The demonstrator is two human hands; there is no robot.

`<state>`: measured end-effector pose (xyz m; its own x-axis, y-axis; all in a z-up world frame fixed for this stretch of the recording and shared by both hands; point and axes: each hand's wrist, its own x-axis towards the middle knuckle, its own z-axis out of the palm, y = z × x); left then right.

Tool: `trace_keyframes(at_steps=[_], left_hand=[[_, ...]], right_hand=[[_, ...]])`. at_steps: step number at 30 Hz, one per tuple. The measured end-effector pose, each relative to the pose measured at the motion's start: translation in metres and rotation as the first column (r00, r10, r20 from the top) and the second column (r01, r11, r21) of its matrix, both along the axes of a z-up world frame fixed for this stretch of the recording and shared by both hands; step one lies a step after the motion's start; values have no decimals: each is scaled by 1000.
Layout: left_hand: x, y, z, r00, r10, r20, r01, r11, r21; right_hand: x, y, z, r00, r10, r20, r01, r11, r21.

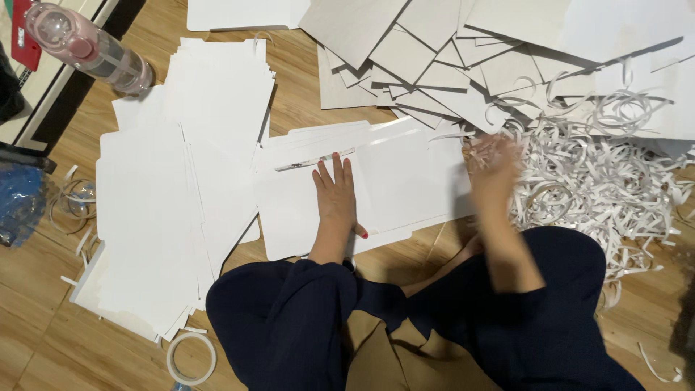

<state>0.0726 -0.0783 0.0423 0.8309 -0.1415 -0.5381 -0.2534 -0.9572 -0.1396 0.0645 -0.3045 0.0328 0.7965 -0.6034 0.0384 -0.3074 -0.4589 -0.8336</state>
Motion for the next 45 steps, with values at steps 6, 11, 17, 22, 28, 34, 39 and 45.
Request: trace_keyframes(at_steps=[6,11,17,22,28,34,39,45], left_hand=[[-2,-2,1,1000,30,-1,-30,1000,2],[-3,-4,11,999,39,3,-39,999,0],[-5,-3,17,999,37,8,-37,999,-11],[-7,-5,29,1000,29,10,-29,1000,-1],[-6,-4,23,999,47,13,-46,999,-29],[-1,0,3,1000,27,-6,-27,1000,1],[0,-1,4,1000,26,-8,-26,1000,13],[-1,-1,5,1000,17,-7,-17,1000,17]], right_hand=[[-50,86,-62,383,708,-593,-923,278,-265],[-48,85,-61,291,771,-567,-907,34,-420],[-42,80,-51,179,807,-563,-952,-2,-305],[-39,79,-42,188,820,-541,-970,68,-235],[-42,86,-62,186,778,-599,-915,-85,-395],[-41,74,-76,178,758,-628,-906,-123,-404],[-36,67,-55,203,843,-498,-970,104,-220],[-44,84,-69,229,767,-599,-864,-123,-488]])
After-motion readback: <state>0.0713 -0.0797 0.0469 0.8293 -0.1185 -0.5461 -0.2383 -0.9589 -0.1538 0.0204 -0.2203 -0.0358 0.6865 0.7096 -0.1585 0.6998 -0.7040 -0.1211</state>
